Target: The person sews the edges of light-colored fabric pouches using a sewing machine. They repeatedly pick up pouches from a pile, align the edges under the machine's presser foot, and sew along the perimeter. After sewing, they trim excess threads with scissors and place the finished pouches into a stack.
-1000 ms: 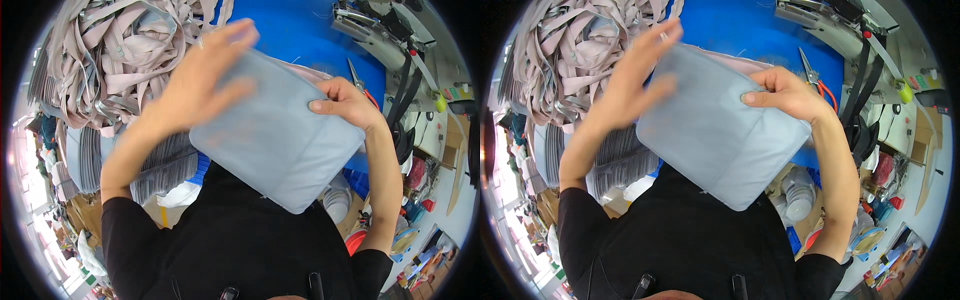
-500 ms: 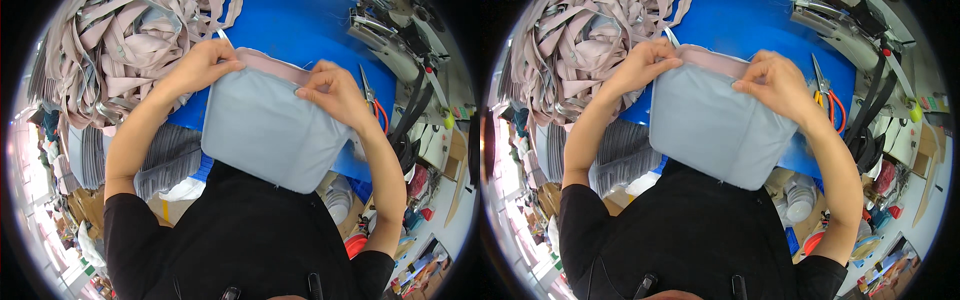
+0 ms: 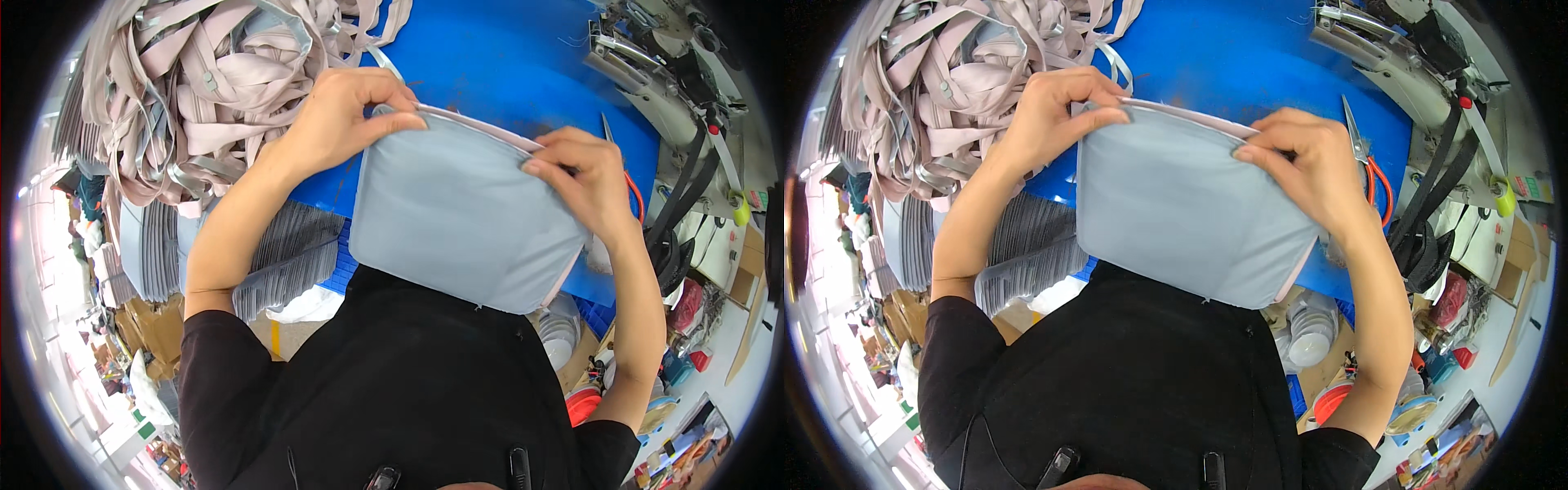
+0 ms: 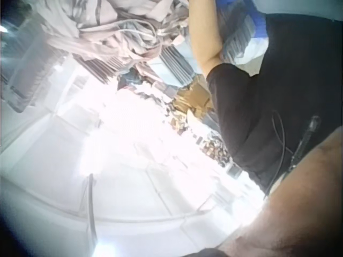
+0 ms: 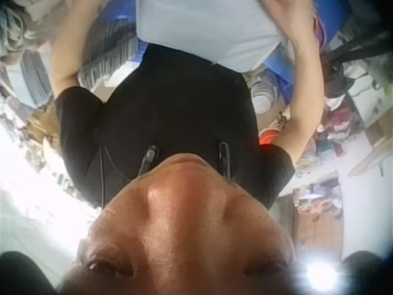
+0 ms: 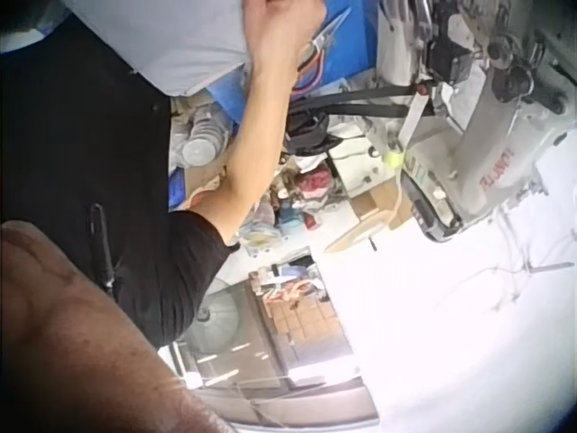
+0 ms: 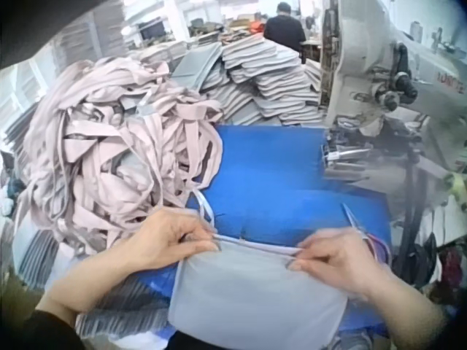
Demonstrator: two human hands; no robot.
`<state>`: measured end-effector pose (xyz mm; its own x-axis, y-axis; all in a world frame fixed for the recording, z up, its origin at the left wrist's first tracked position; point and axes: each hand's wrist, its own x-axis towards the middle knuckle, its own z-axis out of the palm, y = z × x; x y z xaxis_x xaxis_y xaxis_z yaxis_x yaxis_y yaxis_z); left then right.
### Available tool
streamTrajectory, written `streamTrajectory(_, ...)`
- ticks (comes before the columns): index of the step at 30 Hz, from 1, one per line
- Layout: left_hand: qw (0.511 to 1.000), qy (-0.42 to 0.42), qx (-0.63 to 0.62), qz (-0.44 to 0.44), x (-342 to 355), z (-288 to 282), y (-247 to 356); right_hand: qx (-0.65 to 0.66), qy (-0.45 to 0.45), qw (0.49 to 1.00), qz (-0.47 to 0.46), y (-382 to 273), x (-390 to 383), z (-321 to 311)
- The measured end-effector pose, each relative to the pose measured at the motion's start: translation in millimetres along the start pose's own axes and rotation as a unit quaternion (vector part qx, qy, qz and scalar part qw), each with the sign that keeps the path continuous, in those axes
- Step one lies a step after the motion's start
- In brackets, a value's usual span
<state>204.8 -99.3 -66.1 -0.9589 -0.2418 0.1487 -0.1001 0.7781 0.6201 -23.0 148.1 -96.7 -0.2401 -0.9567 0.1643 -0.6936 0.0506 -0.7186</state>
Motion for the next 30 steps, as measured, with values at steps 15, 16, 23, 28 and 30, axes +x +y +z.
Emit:
streamTrajectory(15,0.930,0.073,0.118,0.340,-18,-10,36,-0.037,0.058,0.995,-0.067,-23,-40,-14)
streamTrajectory(16,0.927,0.080,0.122,0.345,-18,-10,37,-0.036,0.062,0.995,-0.066,-24,-41,-14)
streamTrajectory(23,0.922,0.083,0.132,0.354,-20,-9,40,-0.028,0.066,0.996,-0.055,-24,-43,-18)
streamTrajectory(28,0.949,0.065,0.097,0.291,-8,-15,51,0.005,0.059,0.998,-0.028,-26,-42,-25)
streamTrajectory(30,0.965,0.058,0.088,0.241,-1,-22,60,0.058,0.059,0.996,0.031,-31,-41,-30)
